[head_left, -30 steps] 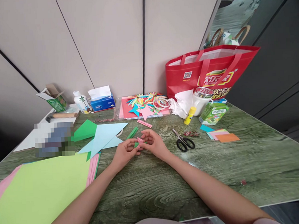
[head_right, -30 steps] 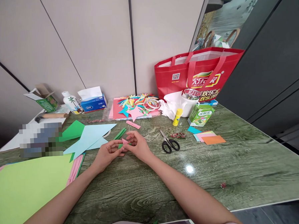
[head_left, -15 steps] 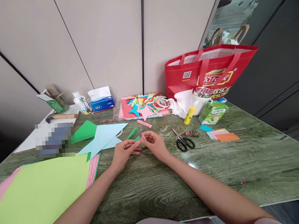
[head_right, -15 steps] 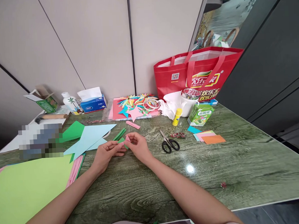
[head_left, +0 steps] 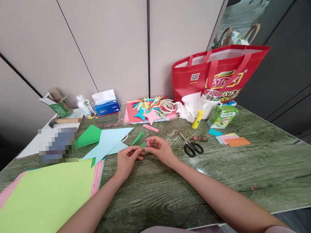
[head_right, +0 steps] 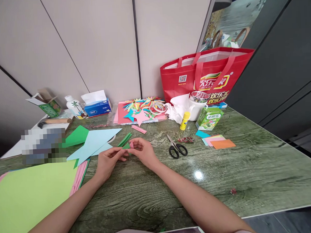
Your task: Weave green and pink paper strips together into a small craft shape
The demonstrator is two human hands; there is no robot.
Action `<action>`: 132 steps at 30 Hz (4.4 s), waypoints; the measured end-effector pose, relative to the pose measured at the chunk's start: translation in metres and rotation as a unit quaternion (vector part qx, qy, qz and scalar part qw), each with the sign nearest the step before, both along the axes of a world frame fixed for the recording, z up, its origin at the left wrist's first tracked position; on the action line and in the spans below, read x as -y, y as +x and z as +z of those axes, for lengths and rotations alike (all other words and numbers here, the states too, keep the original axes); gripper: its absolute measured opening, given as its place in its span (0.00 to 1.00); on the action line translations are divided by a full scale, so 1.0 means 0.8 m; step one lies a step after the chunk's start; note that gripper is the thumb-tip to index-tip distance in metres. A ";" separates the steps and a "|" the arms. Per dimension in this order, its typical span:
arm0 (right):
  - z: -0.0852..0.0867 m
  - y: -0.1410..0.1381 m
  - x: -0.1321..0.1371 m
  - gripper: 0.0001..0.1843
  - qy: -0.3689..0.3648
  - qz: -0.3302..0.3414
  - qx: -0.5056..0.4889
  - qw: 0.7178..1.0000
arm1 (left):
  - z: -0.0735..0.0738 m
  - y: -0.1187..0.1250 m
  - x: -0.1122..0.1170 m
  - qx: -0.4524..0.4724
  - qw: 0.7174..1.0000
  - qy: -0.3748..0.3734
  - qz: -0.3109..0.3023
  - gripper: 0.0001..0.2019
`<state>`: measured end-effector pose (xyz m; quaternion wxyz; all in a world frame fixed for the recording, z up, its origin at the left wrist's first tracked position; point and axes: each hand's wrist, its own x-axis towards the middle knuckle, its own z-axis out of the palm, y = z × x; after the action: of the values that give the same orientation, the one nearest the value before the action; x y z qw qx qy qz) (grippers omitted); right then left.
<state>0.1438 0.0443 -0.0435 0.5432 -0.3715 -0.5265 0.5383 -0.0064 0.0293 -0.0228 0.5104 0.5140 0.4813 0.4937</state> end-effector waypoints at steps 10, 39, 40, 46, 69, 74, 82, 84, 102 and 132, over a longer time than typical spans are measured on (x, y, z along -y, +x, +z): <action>-0.004 -0.001 0.001 0.17 0.028 -0.018 0.031 0.999 | 0.008 0.001 0.002 -0.025 1.000 -0.002 -0.014 0.12; 0.008 -0.002 0.007 0.13 0.036 -0.016 0.050 0.998 | 0.004 0.002 0.003 0.016 1.000 -0.001 -0.027 0.11; 0.008 -0.002 0.007 0.12 0.037 -0.017 0.052 0.998 | 0.005 0.002 0.003 0.014 1.000 -0.001 -0.027 0.11; 0.004 -0.002 0.006 0.10 0.043 -0.018 0.069 0.996 | 0.005 0.001 0.003 0.014 0.999 -0.010 -0.034 0.11; 0.002 -0.007 0.007 0.15 0.012 -0.032 0.014 0.999 | 0.000 -0.002 -0.003 0.070 0.995 -0.064 -0.026 0.11; -0.001 -0.006 0.006 0.08 0.027 -0.048 0.043 0.998 | 0.002 -0.002 -0.003 0.085 0.994 -0.068 -0.030 0.11; -0.002 -0.004 0.005 0.07 0.041 -0.061 0.062 0.995 | 0.001 -0.001 -0.003 0.084 0.993 -0.079 -0.026 0.12; -0.004 -0.003 0.005 0.07 0.049 -0.069 0.073 0.994 | 0.001 0.000 -0.003 0.079 0.993 -0.082 -0.026 0.12; -0.009 -0.004 0.006 0.12 0.105 -0.018 0.099 0.989 | -0.003 -0.002 -0.006 0.094 0.993 -0.075 -0.016 0.11; 0.003 -0.008 0.017 0.12 0.112 -0.010 0.115 0.987 | 0.000 -0.004 -0.006 0.088 0.994 -0.063 0.015 0.11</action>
<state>0.1371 0.0311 -0.0412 0.5225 -0.3735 -0.6387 0.4238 -0.0094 0.0341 -0.0229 0.5744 0.4284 0.4724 0.5132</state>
